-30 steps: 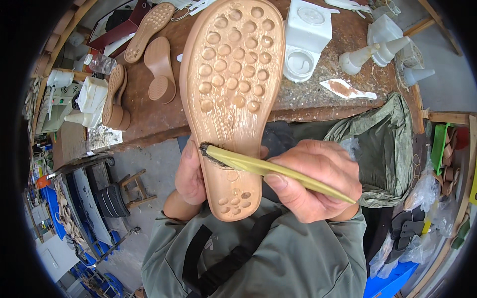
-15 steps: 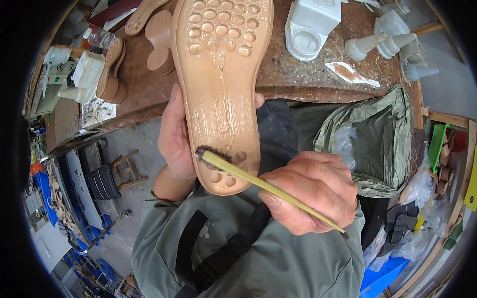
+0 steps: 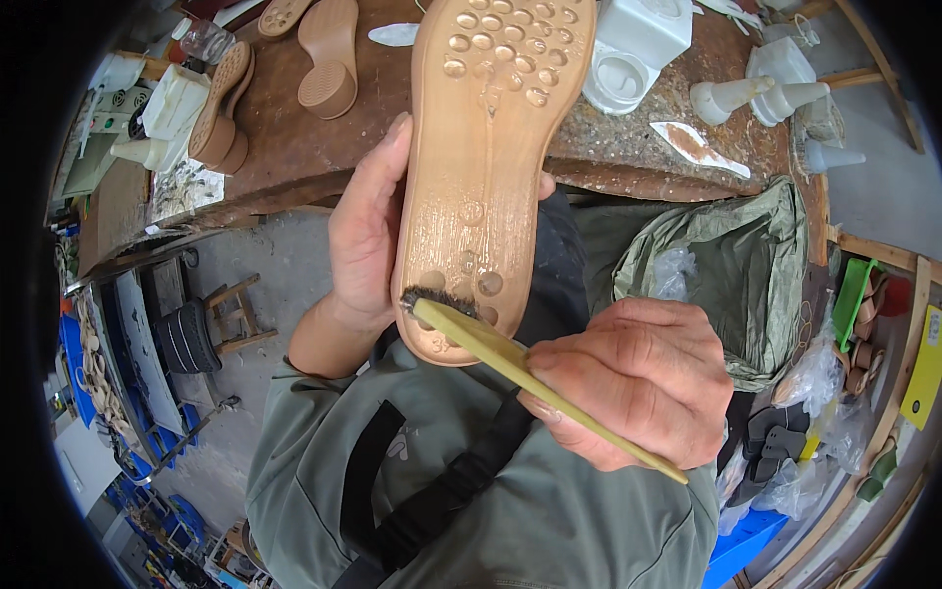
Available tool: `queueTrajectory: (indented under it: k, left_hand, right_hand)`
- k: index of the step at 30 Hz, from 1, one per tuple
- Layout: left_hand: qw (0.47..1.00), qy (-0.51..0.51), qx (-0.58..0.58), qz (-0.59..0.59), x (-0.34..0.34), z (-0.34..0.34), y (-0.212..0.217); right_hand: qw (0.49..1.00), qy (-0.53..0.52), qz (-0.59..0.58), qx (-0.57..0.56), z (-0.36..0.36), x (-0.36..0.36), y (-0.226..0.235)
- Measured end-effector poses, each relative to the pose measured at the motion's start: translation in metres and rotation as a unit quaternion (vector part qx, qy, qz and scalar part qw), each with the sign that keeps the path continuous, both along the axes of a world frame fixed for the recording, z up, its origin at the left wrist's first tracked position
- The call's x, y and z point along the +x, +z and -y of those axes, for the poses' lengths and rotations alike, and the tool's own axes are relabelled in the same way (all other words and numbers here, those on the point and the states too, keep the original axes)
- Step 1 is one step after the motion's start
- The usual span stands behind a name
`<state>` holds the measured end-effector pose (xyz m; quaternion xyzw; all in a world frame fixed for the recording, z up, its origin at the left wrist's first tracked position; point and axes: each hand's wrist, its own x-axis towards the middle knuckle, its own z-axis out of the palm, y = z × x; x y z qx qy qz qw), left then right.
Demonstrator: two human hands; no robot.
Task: Applying adhesive to shoe soles using a brush at a manufacturing workstation.
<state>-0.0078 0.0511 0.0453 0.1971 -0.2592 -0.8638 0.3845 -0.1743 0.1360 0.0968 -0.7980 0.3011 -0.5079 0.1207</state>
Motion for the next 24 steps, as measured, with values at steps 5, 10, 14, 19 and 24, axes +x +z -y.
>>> queueTrajectory:
  k: [5,10,14,19,24]
  left_hand:
    - [0.999,-0.031,0.03,-0.009,0.001,0.002,0.001]
    - [0.992,-0.111,0.045,-0.026,-0.003,0.005,0.0]
    - [0.989,-0.127,0.08,0.007,0.0,0.002,-0.005]
    - [0.982,-0.162,0.101,0.001,-0.002,0.002,-0.008]
    - [0.975,-0.179,0.129,0.011,-0.004,0.002,-0.011]
  right_hand:
    - [0.998,0.06,-0.009,0.003,0.006,-0.007,0.001]
    - [0.992,0.126,-0.031,0.006,0.019,-0.014,0.008]
    - [0.983,0.184,-0.015,-0.003,0.033,-0.011,0.009]
    - [0.967,0.238,-0.082,0.027,0.042,-0.02,0.018]
    - [0.948,0.316,-0.047,0.018,0.062,-0.016,0.017]
